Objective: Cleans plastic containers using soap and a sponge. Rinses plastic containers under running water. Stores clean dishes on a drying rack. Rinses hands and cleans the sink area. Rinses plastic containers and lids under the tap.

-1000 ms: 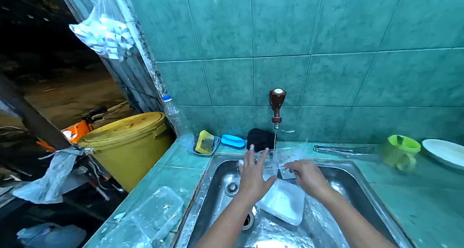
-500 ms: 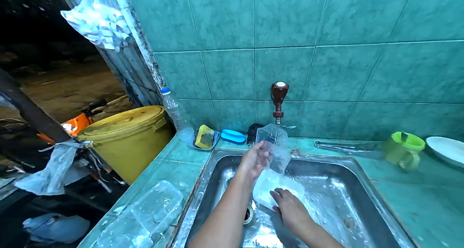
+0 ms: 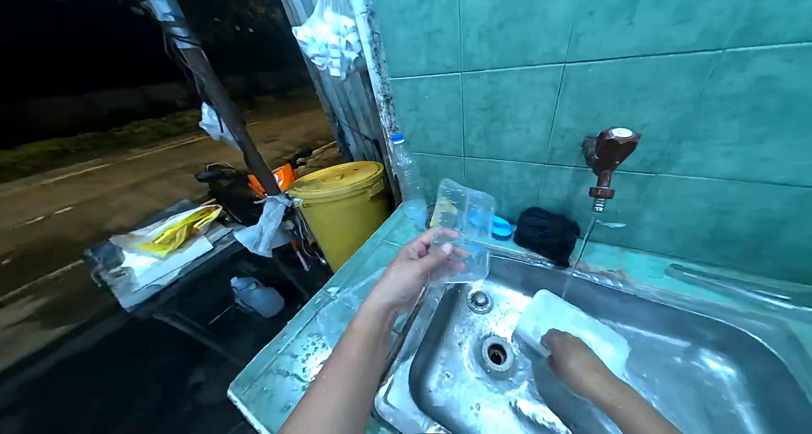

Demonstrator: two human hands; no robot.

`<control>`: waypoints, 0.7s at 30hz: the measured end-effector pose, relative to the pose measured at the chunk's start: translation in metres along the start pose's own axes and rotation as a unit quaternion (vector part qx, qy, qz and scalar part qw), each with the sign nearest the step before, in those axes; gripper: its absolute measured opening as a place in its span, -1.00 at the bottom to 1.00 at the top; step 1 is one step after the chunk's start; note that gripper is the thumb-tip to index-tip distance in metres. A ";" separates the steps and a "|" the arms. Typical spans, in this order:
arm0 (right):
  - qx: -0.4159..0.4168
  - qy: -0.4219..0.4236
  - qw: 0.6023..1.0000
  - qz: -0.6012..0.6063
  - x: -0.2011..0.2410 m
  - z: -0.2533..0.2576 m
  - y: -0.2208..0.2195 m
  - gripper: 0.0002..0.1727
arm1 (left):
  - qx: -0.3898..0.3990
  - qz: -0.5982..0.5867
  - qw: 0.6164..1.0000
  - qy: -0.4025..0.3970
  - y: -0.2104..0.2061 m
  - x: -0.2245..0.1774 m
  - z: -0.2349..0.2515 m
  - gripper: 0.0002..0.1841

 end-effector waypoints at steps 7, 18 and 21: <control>-0.024 -0.015 0.999 0.020 0.005 -0.003 -0.010 -0.58 | -0.090 -0.248 0.962 0.068 -0.041 0.082 0.043 -0.61; -0.132 0.080 0.979 0.133 -0.011 -0.001 -0.030 -0.52 | -0.080 -0.334 0.929 0.140 -0.161 0.149 0.109 -0.65; -0.129 0.077 0.980 0.132 -0.011 0.001 -0.032 -0.53 | -0.087 -0.345 0.927 0.116 -0.159 0.144 0.115 -0.65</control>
Point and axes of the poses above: each hand's wrist, its own z-axis towards the middle knuckle, its own y-axis out of the back of the hand, x = y × z, the point moved 7 cm from there along z, towards the middle knuckle, and after that the axes turned 12 degrees about -z, right-handed, at the moved point
